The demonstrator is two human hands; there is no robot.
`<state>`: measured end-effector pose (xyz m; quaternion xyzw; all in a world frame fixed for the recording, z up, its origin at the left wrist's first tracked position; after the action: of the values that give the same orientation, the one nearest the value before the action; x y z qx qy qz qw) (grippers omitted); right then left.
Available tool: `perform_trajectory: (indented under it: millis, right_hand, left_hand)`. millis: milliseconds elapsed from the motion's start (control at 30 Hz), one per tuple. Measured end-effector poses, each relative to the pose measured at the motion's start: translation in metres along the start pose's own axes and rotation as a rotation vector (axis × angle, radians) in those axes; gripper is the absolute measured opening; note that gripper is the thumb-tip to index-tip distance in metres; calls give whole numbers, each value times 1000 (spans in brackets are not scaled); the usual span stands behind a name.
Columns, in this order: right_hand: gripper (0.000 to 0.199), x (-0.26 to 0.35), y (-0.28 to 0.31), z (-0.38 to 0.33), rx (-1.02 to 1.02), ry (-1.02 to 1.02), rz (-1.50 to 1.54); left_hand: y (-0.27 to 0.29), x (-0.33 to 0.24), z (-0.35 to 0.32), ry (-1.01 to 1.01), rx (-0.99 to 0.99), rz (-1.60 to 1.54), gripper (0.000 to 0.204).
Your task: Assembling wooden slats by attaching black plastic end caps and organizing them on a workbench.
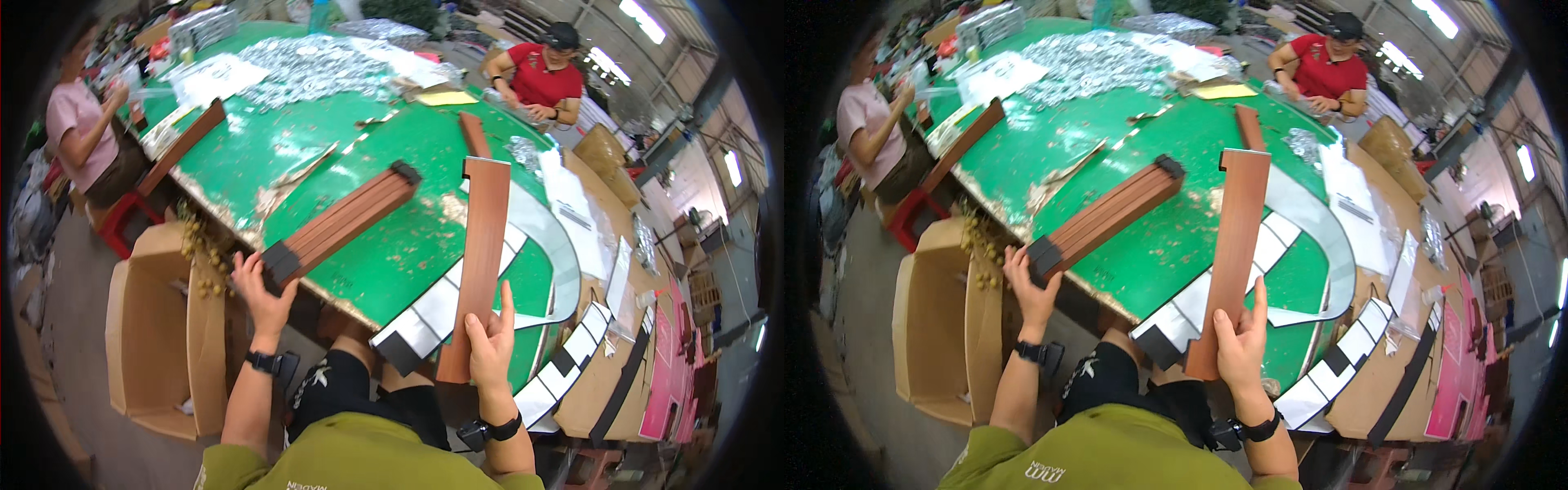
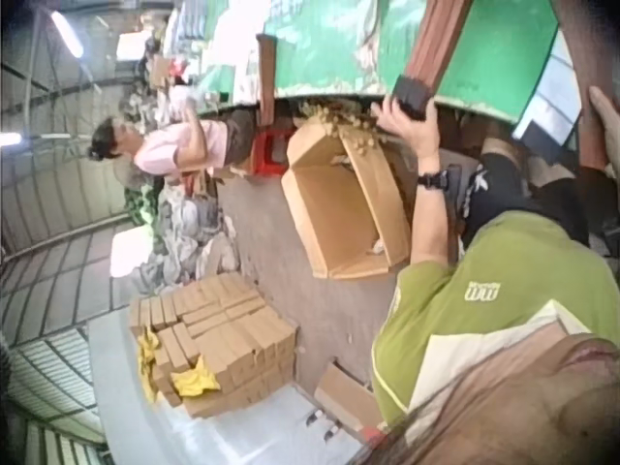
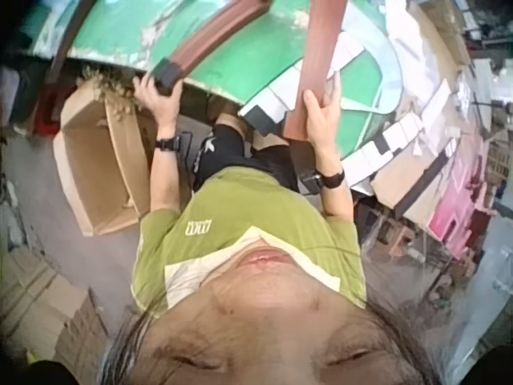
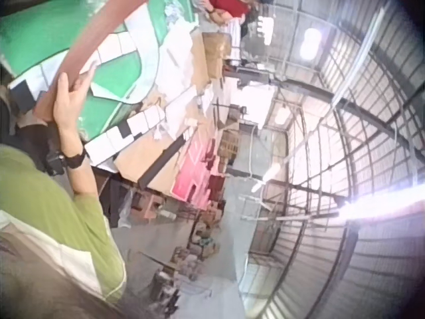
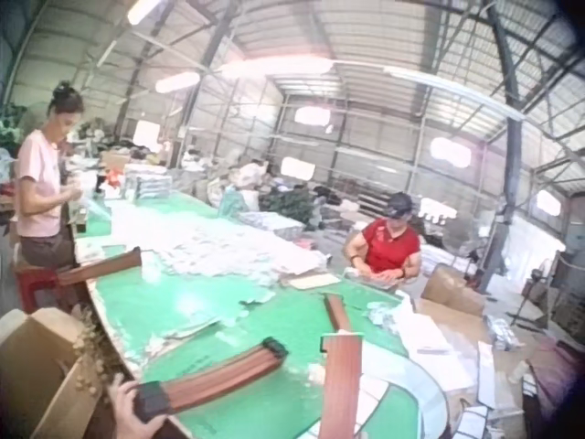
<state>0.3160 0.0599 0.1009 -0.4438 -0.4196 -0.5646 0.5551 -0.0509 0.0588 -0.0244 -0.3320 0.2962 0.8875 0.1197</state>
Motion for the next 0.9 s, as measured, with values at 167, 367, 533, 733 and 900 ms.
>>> perform_trajectory:
  millis: [167,367,533,733,900]
  right_hand:
    - [80,19,-33,49,31,276,-475]
    - [76,-66,-86,93,437,22,-1110]
    - [73,-74,-86,102,334,-22,-843]
    - [80,-37,-62,78,167,242,-610]
    - [80,29,-62,73,33,275,16]
  left_hand:
    - [11,17,-20,115,-45,-70,71]
    - [-6,28,-30,200,0,-95,72]
    - [-4,25,-25,275,20,-104,75]
    - [-6,30,-34,299,89,-161,78]
    - [-3,27,-34,369,82,-226,77]
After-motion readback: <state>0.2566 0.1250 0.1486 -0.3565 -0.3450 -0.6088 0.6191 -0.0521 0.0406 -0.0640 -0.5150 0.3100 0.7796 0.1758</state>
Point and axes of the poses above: each hand's wrist, its own z-axis towards the middle knuckle, its own y-axis out of the back of the hand, x = y × z, the point moved 4 cm from there along z, towards the middle knuckle, and after that the axes turned 8 degrees about y, right-handed, at the moved point
